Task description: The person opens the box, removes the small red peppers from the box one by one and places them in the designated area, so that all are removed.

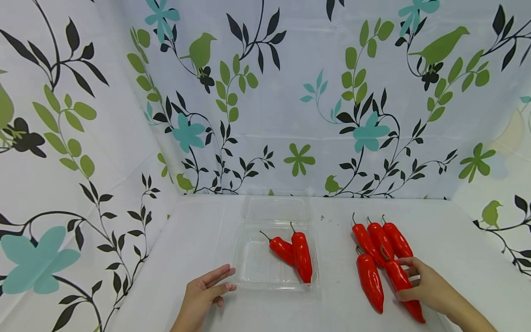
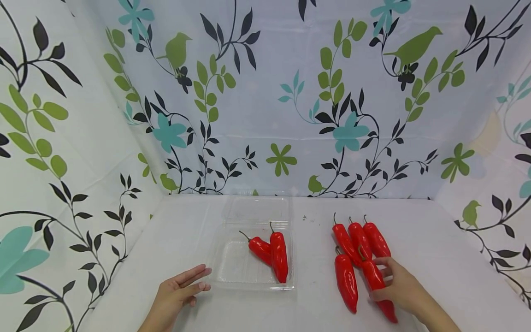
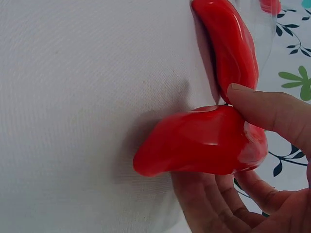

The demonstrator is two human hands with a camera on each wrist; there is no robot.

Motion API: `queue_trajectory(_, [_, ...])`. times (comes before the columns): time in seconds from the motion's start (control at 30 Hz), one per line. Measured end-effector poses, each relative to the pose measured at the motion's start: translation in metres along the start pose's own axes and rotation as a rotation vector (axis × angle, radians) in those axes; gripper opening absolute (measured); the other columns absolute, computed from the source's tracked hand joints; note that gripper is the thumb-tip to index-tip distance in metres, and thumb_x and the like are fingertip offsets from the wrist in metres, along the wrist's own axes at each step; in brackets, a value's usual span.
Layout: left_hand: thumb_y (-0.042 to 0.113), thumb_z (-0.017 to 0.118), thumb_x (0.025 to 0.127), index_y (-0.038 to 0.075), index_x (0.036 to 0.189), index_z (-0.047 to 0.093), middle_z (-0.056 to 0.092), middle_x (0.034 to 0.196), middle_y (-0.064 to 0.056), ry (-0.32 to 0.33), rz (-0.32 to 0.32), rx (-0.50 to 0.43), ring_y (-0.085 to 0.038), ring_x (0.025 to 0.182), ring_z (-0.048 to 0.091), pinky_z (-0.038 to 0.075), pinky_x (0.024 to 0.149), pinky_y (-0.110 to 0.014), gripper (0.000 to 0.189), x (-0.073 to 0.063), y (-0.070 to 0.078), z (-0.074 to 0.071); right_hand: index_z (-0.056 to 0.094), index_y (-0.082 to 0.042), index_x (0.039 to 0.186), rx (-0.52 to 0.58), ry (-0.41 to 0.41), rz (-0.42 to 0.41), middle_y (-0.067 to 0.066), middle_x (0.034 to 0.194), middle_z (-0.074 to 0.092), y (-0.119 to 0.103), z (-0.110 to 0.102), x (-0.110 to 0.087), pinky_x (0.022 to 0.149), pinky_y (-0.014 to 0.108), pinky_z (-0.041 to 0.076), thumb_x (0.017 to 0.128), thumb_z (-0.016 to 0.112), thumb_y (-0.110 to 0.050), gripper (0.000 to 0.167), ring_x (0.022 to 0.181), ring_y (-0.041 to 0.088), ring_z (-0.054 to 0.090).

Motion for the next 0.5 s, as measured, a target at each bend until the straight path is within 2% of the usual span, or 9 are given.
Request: queue_trajectory(0.5, [0.001, 0.071, 0.091, -0.005, 0.141, 0.055, 0.066, 0.131, -0.016, -0.003, -0.006, -0.002, -0.022, 0.092, 0.073, 0.045, 0.055, -0.023, 0.052, 0.0002, -0.0003, -0.0004, 0.039, 0.012, 0.141, -0.066, 0.040, -0.031, 0.015, 0.108, 0.062, -0.0029, -0.0040, 0.0000, 0.068, 0.044, 0.060, 0.071, 0.092, -0.027, 0.096, 0.090, 0.024, 0.064])
Point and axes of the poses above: each hand's wrist, its own x-axis towards the middle knuckle, its own z-axis out of the palm, y = z × x, the point moved 2 cm from there along x, towards the middle knuckle
